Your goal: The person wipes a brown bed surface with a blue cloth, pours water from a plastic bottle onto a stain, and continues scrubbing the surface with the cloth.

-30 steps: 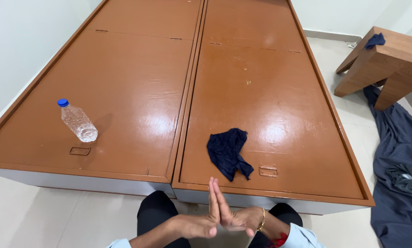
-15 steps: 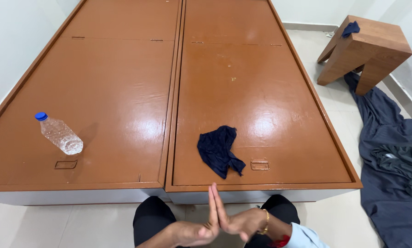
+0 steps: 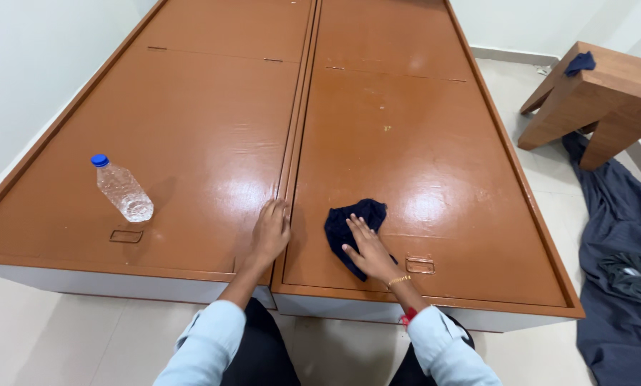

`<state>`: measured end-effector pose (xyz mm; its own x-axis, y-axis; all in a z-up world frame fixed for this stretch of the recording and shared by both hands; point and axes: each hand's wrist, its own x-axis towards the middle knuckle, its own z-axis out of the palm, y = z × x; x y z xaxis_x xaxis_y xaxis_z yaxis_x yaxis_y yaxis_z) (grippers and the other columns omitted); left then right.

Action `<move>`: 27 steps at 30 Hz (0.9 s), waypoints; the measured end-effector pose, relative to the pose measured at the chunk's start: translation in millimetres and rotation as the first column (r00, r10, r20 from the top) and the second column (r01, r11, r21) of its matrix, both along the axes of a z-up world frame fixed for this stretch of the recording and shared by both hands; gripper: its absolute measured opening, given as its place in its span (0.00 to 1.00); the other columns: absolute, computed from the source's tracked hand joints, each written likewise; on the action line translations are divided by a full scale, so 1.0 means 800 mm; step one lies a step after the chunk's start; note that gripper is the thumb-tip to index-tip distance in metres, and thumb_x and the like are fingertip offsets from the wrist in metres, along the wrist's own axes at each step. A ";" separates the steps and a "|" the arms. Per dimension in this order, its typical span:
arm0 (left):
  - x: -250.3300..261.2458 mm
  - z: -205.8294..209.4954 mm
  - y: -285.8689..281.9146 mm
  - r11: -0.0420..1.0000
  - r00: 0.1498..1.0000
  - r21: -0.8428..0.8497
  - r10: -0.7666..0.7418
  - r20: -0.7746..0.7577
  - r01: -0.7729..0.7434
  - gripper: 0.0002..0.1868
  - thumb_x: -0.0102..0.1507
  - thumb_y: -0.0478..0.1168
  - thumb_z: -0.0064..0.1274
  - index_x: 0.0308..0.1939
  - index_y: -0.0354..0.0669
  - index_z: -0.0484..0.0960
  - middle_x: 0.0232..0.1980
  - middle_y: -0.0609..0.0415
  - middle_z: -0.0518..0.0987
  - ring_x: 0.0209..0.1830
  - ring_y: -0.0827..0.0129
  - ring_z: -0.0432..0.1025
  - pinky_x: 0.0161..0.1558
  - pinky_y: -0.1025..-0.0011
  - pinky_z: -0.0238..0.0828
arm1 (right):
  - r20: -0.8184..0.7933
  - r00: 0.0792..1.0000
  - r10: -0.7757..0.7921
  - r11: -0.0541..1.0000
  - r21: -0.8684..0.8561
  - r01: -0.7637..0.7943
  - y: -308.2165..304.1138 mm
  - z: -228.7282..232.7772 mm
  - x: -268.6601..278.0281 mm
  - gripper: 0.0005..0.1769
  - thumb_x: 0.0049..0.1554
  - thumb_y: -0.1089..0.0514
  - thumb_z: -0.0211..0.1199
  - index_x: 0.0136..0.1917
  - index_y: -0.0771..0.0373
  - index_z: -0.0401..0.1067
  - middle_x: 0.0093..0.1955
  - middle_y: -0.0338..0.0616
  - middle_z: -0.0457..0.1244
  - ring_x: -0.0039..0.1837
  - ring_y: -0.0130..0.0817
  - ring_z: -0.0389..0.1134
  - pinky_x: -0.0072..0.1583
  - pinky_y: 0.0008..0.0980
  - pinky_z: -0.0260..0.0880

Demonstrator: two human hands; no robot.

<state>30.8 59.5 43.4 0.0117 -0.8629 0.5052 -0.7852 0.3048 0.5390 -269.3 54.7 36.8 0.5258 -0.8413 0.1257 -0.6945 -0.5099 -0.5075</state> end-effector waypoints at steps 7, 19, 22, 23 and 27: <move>-0.002 -0.051 -0.047 0.980 0.948 0.061 0.168 0.270 -0.191 0.30 0.55 0.27 0.48 0.63 0.32 0.71 0.69 0.37 0.71 0.74 0.46 0.60 0.73 0.50 0.54 | -0.229 0.967 -0.112 0.987 -0.141 0.081 -0.068 -0.039 0.044 0.40 0.64 0.37 0.50 0.80 0.61 0.51 0.84 0.59 0.41 0.84 0.56 0.40 0.78 0.54 0.42; 0.005 -0.047 -0.054 0.973 0.980 0.164 0.138 0.140 -0.161 0.36 0.56 0.27 0.48 0.71 0.31 0.64 0.71 0.28 0.65 0.76 0.43 0.56 0.75 0.51 0.50 | -0.247 0.966 0.072 0.957 -0.255 -0.136 -0.048 -0.036 0.130 0.34 0.65 0.46 0.47 0.79 0.63 0.55 0.83 0.53 0.47 0.83 0.47 0.47 0.78 0.50 0.43; 0.004 -0.050 -0.050 0.977 0.984 0.167 0.111 0.139 -0.134 0.35 0.56 0.27 0.48 0.69 0.29 0.65 0.70 0.33 0.68 0.77 0.42 0.55 0.75 0.51 0.49 | -0.265 0.962 -0.061 0.974 -0.227 -0.001 -0.068 -0.047 0.073 0.33 0.64 0.48 0.46 0.79 0.62 0.54 0.84 0.51 0.46 0.83 0.46 0.46 0.78 0.50 0.44; 0.003 -0.051 -0.050 0.978 0.984 0.163 0.108 0.143 -0.131 0.34 0.56 0.26 0.48 0.69 0.28 0.65 0.70 0.34 0.68 0.77 0.42 0.56 0.75 0.51 0.49 | -0.270 0.957 -0.106 0.970 -0.239 0.040 -0.083 -0.048 0.063 0.33 0.65 0.48 0.46 0.79 0.63 0.54 0.84 0.52 0.46 0.83 0.47 0.45 0.78 0.50 0.43; 0.006 -0.064 -0.055 0.982 0.982 0.119 0.131 0.135 -0.147 0.33 0.57 0.26 0.47 0.68 0.28 0.67 0.68 0.30 0.71 0.74 0.41 0.60 0.74 0.51 0.53 | -0.243 0.959 -0.142 0.949 -0.307 0.063 -0.109 -0.065 0.100 0.37 0.64 0.45 0.47 0.79 0.67 0.50 0.84 0.54 0.44 0.84 0.50 0.43 0.78 0.52 0.42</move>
